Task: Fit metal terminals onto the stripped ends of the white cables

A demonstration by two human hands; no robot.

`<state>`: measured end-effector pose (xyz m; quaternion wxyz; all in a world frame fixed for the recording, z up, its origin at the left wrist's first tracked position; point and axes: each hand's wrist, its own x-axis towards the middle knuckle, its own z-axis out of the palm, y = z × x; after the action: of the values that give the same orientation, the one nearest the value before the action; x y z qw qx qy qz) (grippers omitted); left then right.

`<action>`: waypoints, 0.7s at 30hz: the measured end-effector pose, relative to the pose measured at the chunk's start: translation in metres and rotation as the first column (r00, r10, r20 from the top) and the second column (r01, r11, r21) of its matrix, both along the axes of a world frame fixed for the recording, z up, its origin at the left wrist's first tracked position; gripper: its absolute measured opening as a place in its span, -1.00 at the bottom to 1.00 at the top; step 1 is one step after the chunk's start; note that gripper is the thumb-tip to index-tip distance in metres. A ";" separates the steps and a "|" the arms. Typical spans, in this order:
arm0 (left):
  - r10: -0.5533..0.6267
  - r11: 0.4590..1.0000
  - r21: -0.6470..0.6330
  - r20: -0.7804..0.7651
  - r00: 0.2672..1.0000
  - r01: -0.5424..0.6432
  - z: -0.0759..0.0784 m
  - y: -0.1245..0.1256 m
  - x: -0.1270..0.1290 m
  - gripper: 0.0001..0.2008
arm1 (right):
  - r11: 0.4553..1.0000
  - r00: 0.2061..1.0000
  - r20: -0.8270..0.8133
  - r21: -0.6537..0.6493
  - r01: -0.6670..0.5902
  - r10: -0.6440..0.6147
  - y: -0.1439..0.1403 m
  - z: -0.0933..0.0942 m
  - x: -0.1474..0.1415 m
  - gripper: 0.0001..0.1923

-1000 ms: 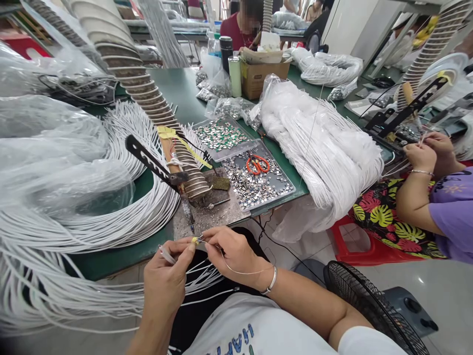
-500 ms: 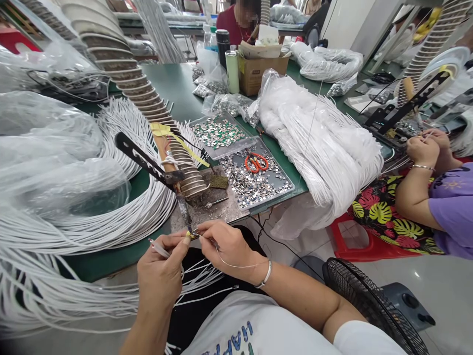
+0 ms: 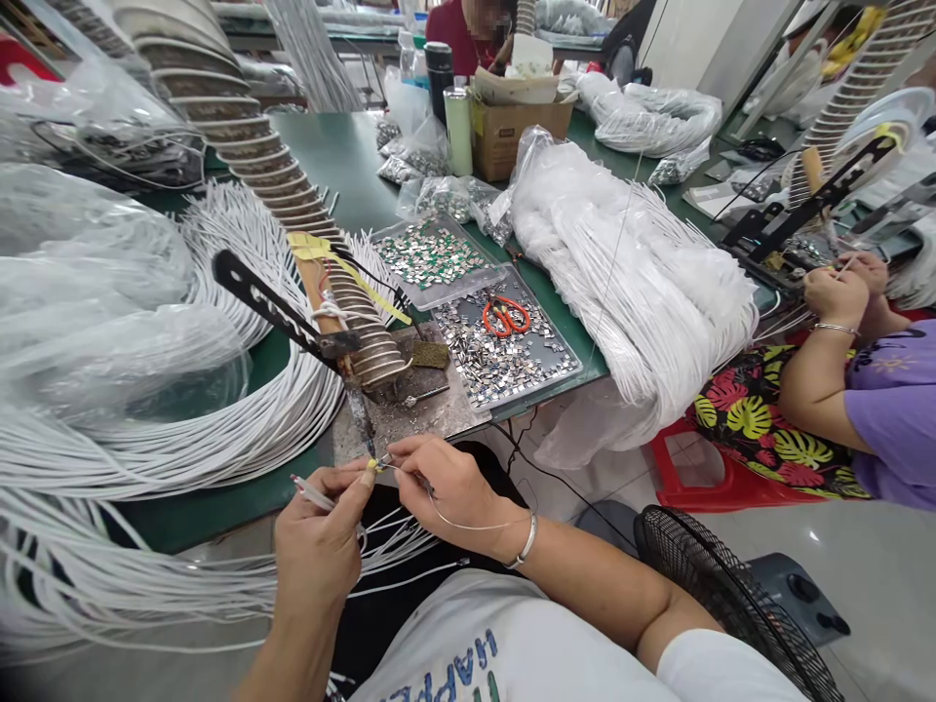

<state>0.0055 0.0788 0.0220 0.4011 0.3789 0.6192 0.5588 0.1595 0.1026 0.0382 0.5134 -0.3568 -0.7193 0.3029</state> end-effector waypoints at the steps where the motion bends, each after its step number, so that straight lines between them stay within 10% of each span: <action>1: 0.001 1.000 -0.018 0.023 1.000 0.000 -0.002 -0.001 0.000 -0.84 | 1.000 1.000 -0.004 0.000 0.001 -0.001 -0.001 -0.002 0.000 -0.92; 21: 0.117 0.990 -0.110 0.266 0.957 -0.090 0.024 0.010 0.012 -0.78 | 0.998 0.997 -0.050 0.030 0.054 -0.053 0.005 0.002 -0.008 -0.92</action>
<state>0.0178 0.0891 0.0455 0.4705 0.2456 0.6036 0.5950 0.1513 0.1074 0.0404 0.5445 -0.3602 -0.7013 0.2863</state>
